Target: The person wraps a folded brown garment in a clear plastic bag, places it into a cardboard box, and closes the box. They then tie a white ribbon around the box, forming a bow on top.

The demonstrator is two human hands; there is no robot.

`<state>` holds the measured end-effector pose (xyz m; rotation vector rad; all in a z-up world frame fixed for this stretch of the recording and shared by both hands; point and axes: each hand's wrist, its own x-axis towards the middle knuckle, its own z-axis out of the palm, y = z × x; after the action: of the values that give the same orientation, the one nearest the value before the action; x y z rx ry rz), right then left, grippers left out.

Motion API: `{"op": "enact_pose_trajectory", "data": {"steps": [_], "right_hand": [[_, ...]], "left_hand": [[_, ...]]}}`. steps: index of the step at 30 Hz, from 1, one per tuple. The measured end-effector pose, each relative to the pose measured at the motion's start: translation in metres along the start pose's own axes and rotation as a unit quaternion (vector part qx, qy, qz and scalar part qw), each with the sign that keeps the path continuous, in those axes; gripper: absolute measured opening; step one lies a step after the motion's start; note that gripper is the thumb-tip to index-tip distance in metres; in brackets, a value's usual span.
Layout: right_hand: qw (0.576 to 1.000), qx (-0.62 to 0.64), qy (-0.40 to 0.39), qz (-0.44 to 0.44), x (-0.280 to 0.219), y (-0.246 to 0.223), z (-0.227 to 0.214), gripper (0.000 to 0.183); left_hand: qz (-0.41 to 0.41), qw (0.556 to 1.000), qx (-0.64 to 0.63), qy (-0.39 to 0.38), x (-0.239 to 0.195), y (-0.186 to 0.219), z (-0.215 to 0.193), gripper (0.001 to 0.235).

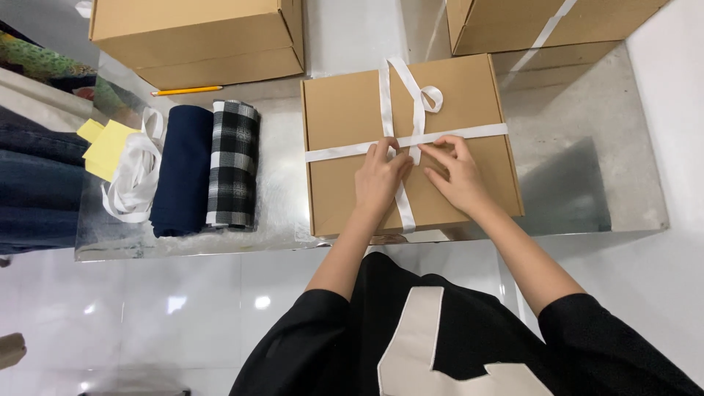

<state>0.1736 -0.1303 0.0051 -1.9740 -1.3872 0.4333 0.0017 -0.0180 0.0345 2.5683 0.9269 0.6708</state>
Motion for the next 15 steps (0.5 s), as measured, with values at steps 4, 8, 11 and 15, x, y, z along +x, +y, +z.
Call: {"op": "enact_pose_trajectory", "data": {"steps": [4,8,11,15], "right_hand": [[0.996,-0.086,0.009,-0.019,0.010,-0.005,0.003,0.037],[0.995,-0.074,0.054,-0.027,0.003,-0.006,0.005,0.031],[0.988,-0.045,0.104,-0.102,-0.010,-0.010,0.001,0.023],[0.978,0.032,0.127,-0.161,-0.049,-0.030,-0.005,0.006]], "left_hand": [[0.032,0.998,0.045,0.017,0.000,-0.009,0.020,0.006],[-0.019,1.000,-0.001,0.021,-0.010,0.003,0.017,0.008],[-0.041,0.995,-0.088,0.036,-0.030,0.010,0.014,0.010],[-0.078,0.983,-0.144,0.078,-0.058,0.009,0.021,0.012]]}}
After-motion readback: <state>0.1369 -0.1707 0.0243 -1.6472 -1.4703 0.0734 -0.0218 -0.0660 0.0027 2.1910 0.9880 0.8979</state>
